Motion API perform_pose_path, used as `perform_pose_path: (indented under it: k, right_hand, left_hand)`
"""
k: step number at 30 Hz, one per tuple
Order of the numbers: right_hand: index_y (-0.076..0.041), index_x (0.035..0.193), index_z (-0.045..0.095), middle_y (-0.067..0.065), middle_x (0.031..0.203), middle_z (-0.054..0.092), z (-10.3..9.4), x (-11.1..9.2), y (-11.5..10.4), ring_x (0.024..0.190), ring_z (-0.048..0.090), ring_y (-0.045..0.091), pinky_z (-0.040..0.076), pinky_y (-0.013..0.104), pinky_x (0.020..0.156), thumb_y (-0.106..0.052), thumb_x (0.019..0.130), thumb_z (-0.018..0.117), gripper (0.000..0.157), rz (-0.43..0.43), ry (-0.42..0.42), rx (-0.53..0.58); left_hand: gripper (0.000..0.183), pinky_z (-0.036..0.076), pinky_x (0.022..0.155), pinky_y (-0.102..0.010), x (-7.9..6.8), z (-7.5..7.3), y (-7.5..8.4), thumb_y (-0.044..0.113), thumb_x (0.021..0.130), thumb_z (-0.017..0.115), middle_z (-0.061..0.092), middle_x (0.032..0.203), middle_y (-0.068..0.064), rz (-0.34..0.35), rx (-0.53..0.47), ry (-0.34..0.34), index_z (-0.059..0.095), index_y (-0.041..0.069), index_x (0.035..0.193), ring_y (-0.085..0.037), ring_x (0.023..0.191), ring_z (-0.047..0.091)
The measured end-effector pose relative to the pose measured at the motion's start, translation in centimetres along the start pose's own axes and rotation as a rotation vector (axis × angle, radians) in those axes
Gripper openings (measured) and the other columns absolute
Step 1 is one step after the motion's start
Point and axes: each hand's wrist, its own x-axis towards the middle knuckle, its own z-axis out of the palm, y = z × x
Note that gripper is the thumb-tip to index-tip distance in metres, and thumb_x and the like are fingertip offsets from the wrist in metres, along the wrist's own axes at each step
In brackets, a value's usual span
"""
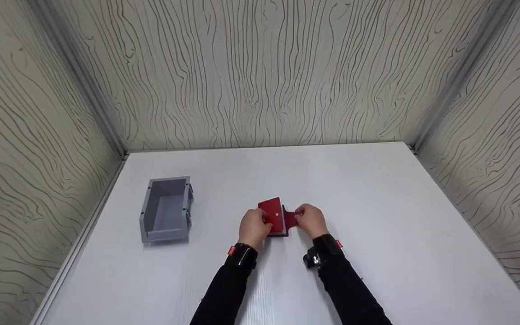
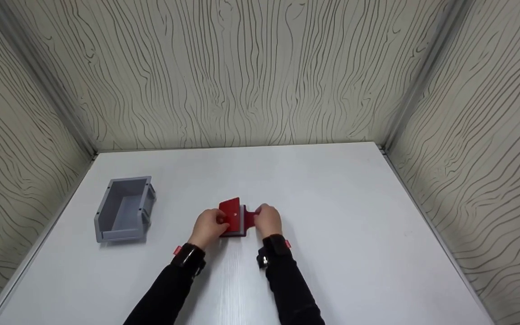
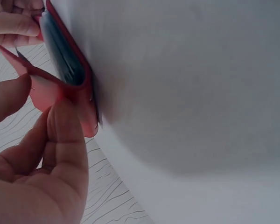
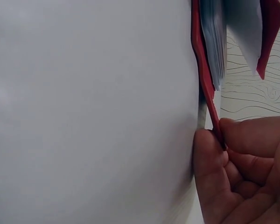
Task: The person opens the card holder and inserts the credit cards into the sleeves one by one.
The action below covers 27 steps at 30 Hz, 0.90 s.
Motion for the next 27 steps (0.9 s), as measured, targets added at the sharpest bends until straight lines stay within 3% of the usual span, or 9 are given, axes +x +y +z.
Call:
perform_pose_path:
  k: [13, 20, 27]
  right_hand:
    - [0.004, 0.096, 0.066, 0.011, 0.083, 0.065, -0.3, -0.1, -1.4, 0.069, 0.063, 0.022, 0.052, 0.029, 0.056, -0.005, 0.088, 0.067, 0.012, 0.061, -0.036, 0.099]
    - [0.002, 0.091, 0.068, 0.01, 0.083, 0.067, -0.3, 0.0, -1.9, 0.081, 0.063, 0.027, 0.05, 0.038, 0.073, -0.007, 0.085, 0.068, 0.011, -0.007, -0.016, 0.032]
    - [0.003, 0.092, 0.069, 0.011, 0.083, 0.068, -0.1, -0.2, -2.6, 0.08, 0.062, 0.027, 0.049, 0.041, 0.075, -0.004, 0.084, 0.067, 0.011, -0.046, -0.023, 0.02]
  left_hand:
    - [0.014, 0.046, 0.064, -0.039, 0.0, 0.7, 0.1, 0.0, 0.069, 0.075, 0.053, 0.071, -0.005, 0.036, 0.114, 0.01, 0.063, 0.003, 0.075, -0.022, 0.067, 0.053]
    - [0.019, 0.045, 0.063, -0.041, 0.0, 0.9, 0.2, 0.0, 0.068, 0.074, 0.053, 0.071, -0.007, 0.054, 0.147, 0.02, 0.056, 0.007, 0.068, -0.025, 0.067, 0.054]
    - [0.019, 0.045, 0.063, -0.041, 0.0, 1.1, 0.2, 0.0, 0.068, 0.074, 0.054, 0.072, -0.008, 0.052, 0.151, 0.027, 0.057, 0.006, 0.069, -0.026, 0.067, 0.055]
